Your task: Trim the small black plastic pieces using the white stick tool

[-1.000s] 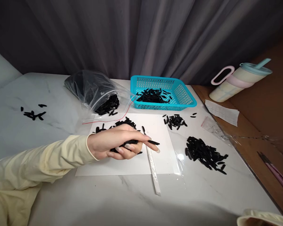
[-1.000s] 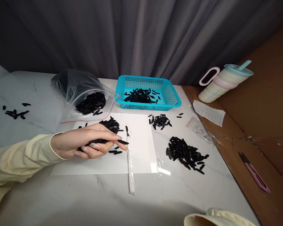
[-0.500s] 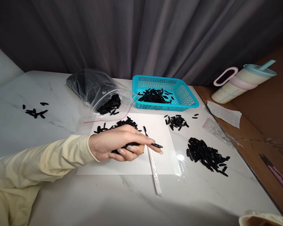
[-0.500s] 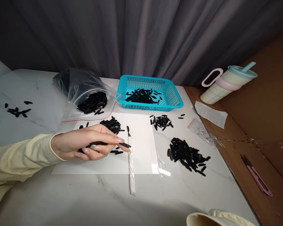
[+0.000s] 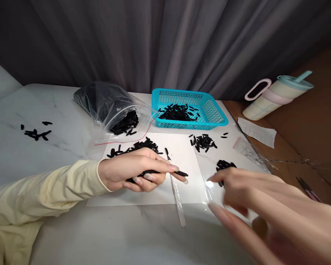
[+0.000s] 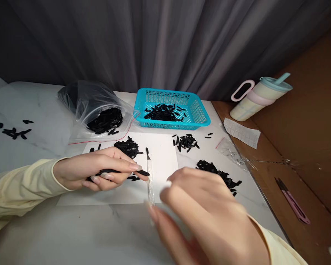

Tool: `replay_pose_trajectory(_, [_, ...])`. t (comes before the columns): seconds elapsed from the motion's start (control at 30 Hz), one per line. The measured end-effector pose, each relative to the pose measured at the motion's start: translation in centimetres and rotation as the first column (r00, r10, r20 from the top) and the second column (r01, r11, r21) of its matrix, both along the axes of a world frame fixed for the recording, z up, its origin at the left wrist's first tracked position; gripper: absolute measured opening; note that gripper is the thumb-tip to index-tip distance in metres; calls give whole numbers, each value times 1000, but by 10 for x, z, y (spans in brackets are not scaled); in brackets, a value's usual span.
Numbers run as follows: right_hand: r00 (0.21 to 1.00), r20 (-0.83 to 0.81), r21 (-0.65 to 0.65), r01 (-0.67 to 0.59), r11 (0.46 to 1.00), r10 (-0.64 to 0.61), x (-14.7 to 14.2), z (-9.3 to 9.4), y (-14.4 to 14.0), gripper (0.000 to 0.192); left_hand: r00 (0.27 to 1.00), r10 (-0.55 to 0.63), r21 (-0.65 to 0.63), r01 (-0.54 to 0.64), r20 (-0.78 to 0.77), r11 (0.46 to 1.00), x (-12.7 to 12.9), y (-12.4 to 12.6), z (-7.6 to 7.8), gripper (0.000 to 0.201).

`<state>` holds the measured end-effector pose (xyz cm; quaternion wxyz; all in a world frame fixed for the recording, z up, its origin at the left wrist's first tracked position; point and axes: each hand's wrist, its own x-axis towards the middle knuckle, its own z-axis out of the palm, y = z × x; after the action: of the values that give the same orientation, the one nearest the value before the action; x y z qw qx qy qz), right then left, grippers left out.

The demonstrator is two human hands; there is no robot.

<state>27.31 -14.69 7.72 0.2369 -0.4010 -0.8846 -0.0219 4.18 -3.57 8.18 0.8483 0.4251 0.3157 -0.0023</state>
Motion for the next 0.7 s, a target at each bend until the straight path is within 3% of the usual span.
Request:
replay_pose_trajectory(0.1, [1000,14,-190,2,982,0,-20,14,37,15,1000,-28,65,28,5,997,0,-1,0,28])
replay_pose_trajectory(0.23, [997,55,-363,-24,932,48,-24,7,48,17,998,-55,158,50,27,986,1,-3,-3,27])
replay_pose_trajectory(0.37, [990,81,-316,-86,945,118,-21,1,44,23,996,-80,232,69,39,970,2,-4,-4,27])
replay_pose_trajectory(0.7, [990,87,-164,-99,982,114,-21,7,42,28,989,-139,370,109,56,923,0,-2,-1,30])
